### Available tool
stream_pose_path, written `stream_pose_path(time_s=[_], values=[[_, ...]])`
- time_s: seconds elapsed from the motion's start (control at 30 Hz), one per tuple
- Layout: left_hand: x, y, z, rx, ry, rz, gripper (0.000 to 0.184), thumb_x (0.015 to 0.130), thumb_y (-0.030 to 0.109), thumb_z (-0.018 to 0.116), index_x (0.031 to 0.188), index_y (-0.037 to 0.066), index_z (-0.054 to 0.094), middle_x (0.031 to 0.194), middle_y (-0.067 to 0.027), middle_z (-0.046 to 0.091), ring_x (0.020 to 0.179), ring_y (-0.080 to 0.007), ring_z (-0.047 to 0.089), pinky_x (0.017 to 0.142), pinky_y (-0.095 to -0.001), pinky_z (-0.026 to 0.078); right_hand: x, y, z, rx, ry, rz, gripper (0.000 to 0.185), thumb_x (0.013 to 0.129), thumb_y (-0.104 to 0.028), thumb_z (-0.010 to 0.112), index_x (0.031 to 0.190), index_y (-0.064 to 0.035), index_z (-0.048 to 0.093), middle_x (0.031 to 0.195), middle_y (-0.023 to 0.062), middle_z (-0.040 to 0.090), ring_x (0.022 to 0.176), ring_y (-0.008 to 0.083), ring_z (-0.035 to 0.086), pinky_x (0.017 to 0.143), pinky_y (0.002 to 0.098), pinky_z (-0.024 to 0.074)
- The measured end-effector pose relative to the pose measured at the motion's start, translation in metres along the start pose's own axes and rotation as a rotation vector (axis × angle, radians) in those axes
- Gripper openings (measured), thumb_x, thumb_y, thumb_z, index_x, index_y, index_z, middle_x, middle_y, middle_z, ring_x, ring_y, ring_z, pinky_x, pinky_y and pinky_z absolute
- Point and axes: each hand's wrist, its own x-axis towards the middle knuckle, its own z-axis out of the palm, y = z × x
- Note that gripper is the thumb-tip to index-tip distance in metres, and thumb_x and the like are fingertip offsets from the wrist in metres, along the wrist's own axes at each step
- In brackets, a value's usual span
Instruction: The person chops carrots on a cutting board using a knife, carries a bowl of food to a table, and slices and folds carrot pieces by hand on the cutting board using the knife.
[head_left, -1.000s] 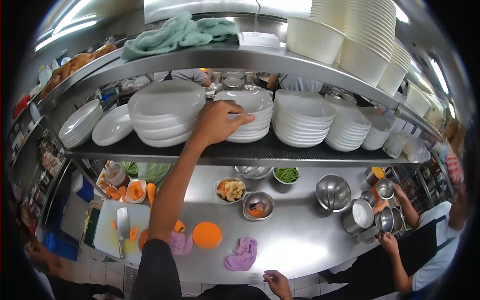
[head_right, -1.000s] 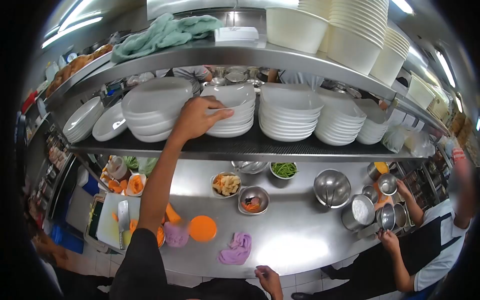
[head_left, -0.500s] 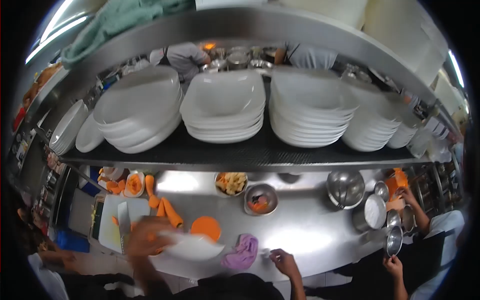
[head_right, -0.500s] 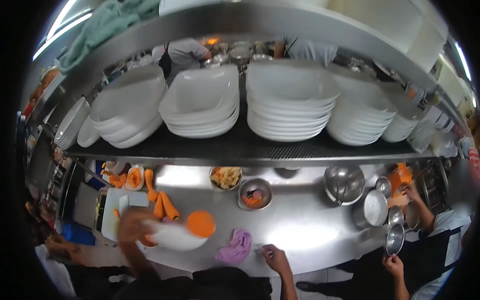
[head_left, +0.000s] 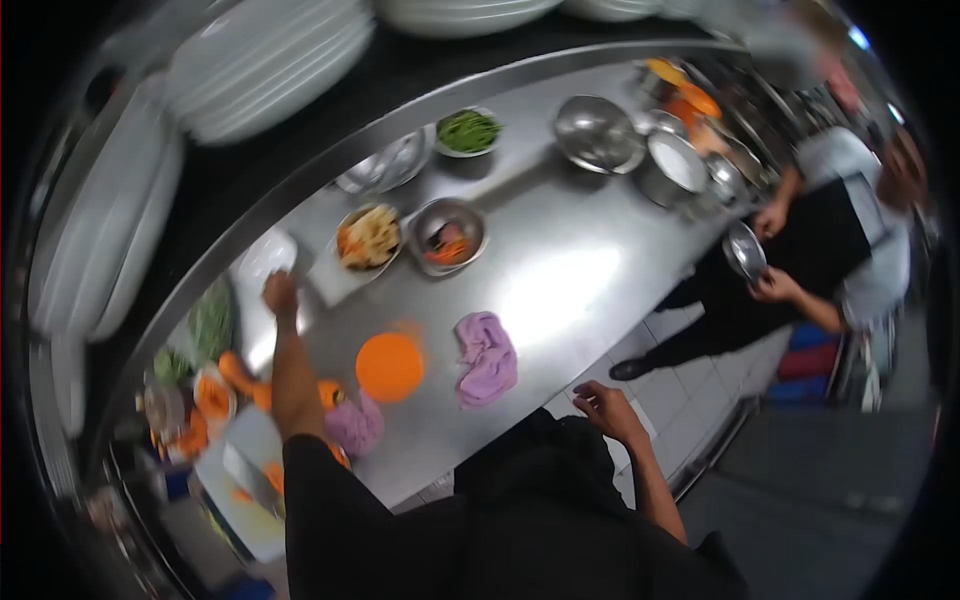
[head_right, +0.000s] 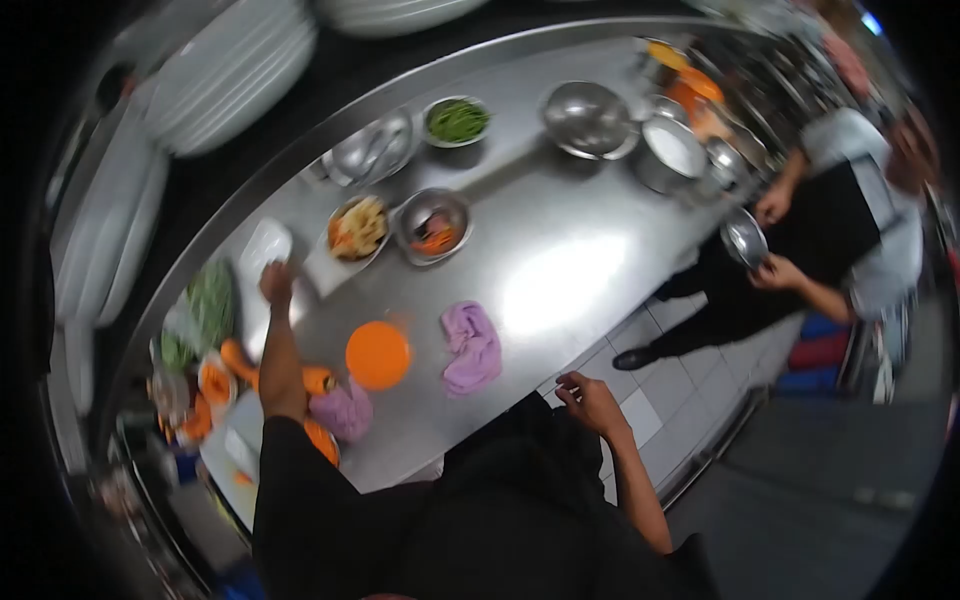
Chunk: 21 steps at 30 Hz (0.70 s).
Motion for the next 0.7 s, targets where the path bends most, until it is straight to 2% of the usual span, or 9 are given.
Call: stream_pose_path(time_s=[0.03, 0.07, 0.1, 0.17, 0.27, 0.33, 0.47, 0.53, 0.7], values=[[0.020, 0.012, -0.023, -0.010, -0.088, 0.023, 0.012, 0.090, 0.024, 0.061, 0.099, 0.018, 0.066, 0.088, -0.0034, 0.065, 0.082, -0.0270, 0.065, 0.066, -0.0433, 0.053, -0.018, 0.008, 0.005, 0.033, 0.052, 0.040, 0.026, 0.093, -0.018, 0.066, 0.112, -0.0004, 0.064, 0.092, 0.0130, 0.072, 0.076, 0.0210, 0.069, 0.068, 0.0341, 0.0552], [0.024, 0.011, -0.009, 0.099, -0.336, -0.163, 0.016, 0.089, 0.024, 0.061, 0.104, 0.021, 0.068, 0.091, -0.0020, 0.067, 0.083, -0.0260, 0.066, 0.068, -0.0427, 0.055, -0.033, 0.020, 0.011, 0.062, 0.099, 0.088, 0.025, 0.092, -0.016, 0.066, 0.111, -0.0008, 0.065, 0.090, 0.0123, 0.071, 0.075, 0.0192, 0.069, 0.067, 0.0334, 0.0549], [0.029, 0.011, -0.012, 0.055, -0.430, -0.154, 0.027, 0.091, 0.026, 0.059, 0.116, 0.020, 0.066, 0.106, -0.0039, 0.068, 0.100, -0.0265, 0.065, 0.079, -0.0443, 0.055, -0.050, 0.030, 0.019, 0.143, 0.130, 0.177, 0.024, 0.092, -0.016, 0.066, 0.111, -0.0008, 0.065, 0.092, 0.0127, 0.072, 0.076, 0.0202, 0.069, 0.068, 0.0344, 0.0552], [0.040, 0.034, -0.025, 0.122, -0.396, -0.406, 0.035, 0.093, 0.025, 0.056, 0.126, 0.016, 0.061, 0.121, -0.0095, 0.063, 0.117, -0.0286, 0.057, 0.090, -0.0471, 0.051, -0.080, 0.052, 0.041, 0.138, 0.196, 0.237, 0.027, 0.091, -0.018, 0.068, 0.111, -0.0013, 0.065, 0.092, 0.0134, 0.072, 0.075, 0.0209, 0.070, 0.070, 0.0353, 0.0558], [0.057, 0.092, -0.076, 0.036, -0.204, -0.414, 0.040, 0.094, 0.019, 0.053, 0.133, 0.008, 0.055, 0.129, -0.0149, 0.058, 0.129, -0.0311, 0.048, 0.098, -0.0495, 0.046, -0.115, 0.093, 0.078, 0.105, 0.178, 0.302, 0.029, 0.089, -0.020, 0.069, 0.111, -0.0019, 0.066, 0.093, 0.0137, 0.073, 0.077, 0.0219, 0.071, 0.073, 0.0355, 0.0562], [0.056, 0.124, -0.081, -0.129, -0.003, -0.331, 0.037, 0.096, 0.016, 0.051, 0.131, 0.002, 0.055, 0.125, -0.0176, 0.058, 0.122, -0.0340, 0.053, 0.096, -0.0485, 0.048, -0.135, 0.121, 0.105, 0.175, 0.183, 0.395, 0.029, 0.088, -0.021, 0.070, 0.110, -0.0021, 0.066, 0.093, 0.0136, 0.073, 0.080, 0.0224, 0.071, 0.074, 0.0352, 0.0562], [0.041, 0.273, -0.207, -0.852, 0.195, -0.369, 0.031, 0.101, 0.015, 0.049, 0.126, -0.001, 0.057, 0.120, -0.0212, 0.058, 0.107, -0.0349, 0.060, 0.090, -0.0430, 0.052, -0.169, 0.214, 0.172, 0.112, 0.169, 0.517, 0.030, 0.084, -0.029, 0.070, 0.105, -0.0069, 0.069, 0.093, 0.0129, 0.072, 0.088, 0.0288, 0.070, 0.080, 0.0391, 0.0552], [0.016, 0.351, -0.262, -0.923, 0.131, -0.314, 0.030, 0.101, 0.016, 0.049, 0.125, -0.001, 0.057, 0.119, -0.0206, 0.058, 0.105, -0.0344, 0.060, 0.090, -0.0421, 0.051, -0.185, 0.257, 0.204, 0.085, 0.135, 0.562, 0.032, 0.079, -0.031, 0.070, 0.101, -0.0084, 0.072, 0.100, 0.0161, 0.072, 0.098, 0.0343, 0.067, 0.083, 0.0425, 0.0539], [-0.112, 0.493, -0.360, -1.631, -0.428, 0.061, 0.028, 0.097, 0.009, 0.052, 0.122, -0.004, 0.058, 0.110, -0.0156, 0.060, 0.099, -0.0256, 0.058, 0.089, -0.0346, 0.046, -0.247, 0.263, 0.240, 0.279, 0.368, 0.668, 0.025, 0.076, -0.030, 0.073, 0.092, -0.0114, 0.073, 0.090, 0.0131, 0.073, 0.086, 0.0308, 0.070, 0.078, 0.0428, 0.0552]])
